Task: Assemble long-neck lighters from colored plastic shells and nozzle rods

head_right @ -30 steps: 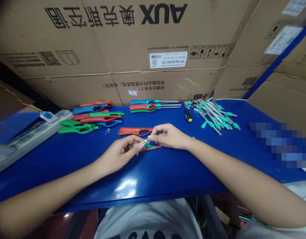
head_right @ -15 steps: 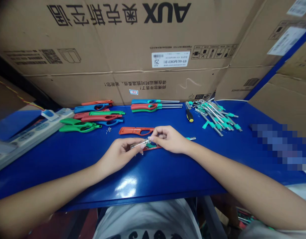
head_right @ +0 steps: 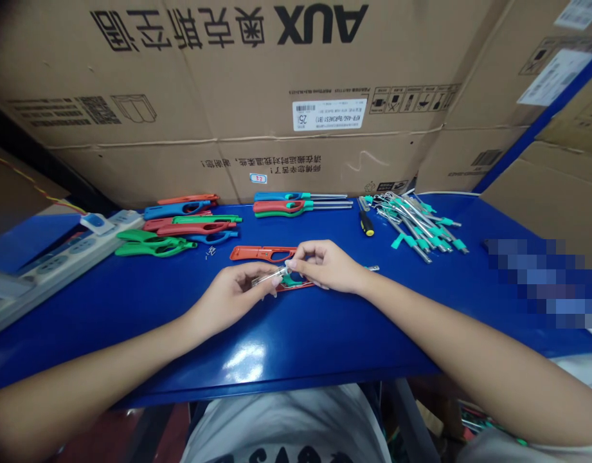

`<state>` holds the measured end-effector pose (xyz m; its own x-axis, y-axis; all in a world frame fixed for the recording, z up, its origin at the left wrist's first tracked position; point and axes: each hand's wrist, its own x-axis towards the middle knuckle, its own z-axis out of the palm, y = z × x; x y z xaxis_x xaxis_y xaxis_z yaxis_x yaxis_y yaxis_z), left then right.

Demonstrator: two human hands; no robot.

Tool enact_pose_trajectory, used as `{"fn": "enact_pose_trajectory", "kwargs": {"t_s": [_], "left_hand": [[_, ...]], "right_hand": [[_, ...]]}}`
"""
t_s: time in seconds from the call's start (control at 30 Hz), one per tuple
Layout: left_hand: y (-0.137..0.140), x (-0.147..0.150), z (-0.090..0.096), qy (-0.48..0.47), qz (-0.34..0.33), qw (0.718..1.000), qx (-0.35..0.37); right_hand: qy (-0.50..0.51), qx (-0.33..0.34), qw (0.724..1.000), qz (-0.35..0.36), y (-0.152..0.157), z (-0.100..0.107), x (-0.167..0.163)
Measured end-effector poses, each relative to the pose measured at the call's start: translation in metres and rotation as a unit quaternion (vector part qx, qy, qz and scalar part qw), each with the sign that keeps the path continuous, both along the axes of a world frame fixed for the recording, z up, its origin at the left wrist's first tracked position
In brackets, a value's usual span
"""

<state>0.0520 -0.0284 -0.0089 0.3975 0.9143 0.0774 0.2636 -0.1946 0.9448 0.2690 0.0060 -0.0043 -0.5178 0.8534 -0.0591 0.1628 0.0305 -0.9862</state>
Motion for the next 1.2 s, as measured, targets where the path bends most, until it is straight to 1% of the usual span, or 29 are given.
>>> {"fn": "enact_pose_trajectory", "kwargs": {"t_s": [0.1, 0.2, 0.33, 0.47, 0.57, 0.67, 0.83, 1.0, 1.2], "left_hand": [[0.0, 0.0, 0.0, -0.015, 0.005, 1.0, -0.011], [0.0, 0.0, 0.001, -0.006, 0.004, 1.0, -0.008], [-0.002, 0.001, -0.002, -0.001, 0.01, 1.0, 0.0], [-0.005, 0.003, -0.005, 0.008, 0.019, 0.999, 0.026], [-0.006, 0.003, -0.005, 0.031, 0.018, 0.998, 0.047], [-0.004, 0.001, -0.003, 0.048, 0.001, 0.997, 0.055], [0.002, -0.006, 0.001, 0.052, -0.026, 0.998, 0.025], [0.004, -0.009, 0.001, 0.048, -0.013, 0.998, 0.039], [0.002, -0.007, 0.001, 0.063, 0.007, 0.995, 0.079]], "right_hand": [[-0.001, 0.003, 1.0, -0.007, 0.002, -0.002, 0.003], [0.004, -0.004, 1.0, -0.017, 0.002, -0.003, 0.001], [0.03, 0.011, 0.998, -0.061, -0.001, -0.004, -0.005], [0.02, 0.023, 0.995, -0.09, -0.003, -0.007, -0.007], [0.006, 0.03, 0.996, -0.088, -0.004, -0.008, -0.007], [-0.005, 0.031, 0.996, -0.082, -0.004, -0.008, -0.006], [-0.007, 0.004, 0.998, -0.058, -0.001, -0.002, -0.007], [-0.011, -0.036, 0.998, -0.047, 0.002, 0.002, -0.005], [-0.009, -0.043, 0.998, -0.043, 0.002, 0.005, -0.006]]}}
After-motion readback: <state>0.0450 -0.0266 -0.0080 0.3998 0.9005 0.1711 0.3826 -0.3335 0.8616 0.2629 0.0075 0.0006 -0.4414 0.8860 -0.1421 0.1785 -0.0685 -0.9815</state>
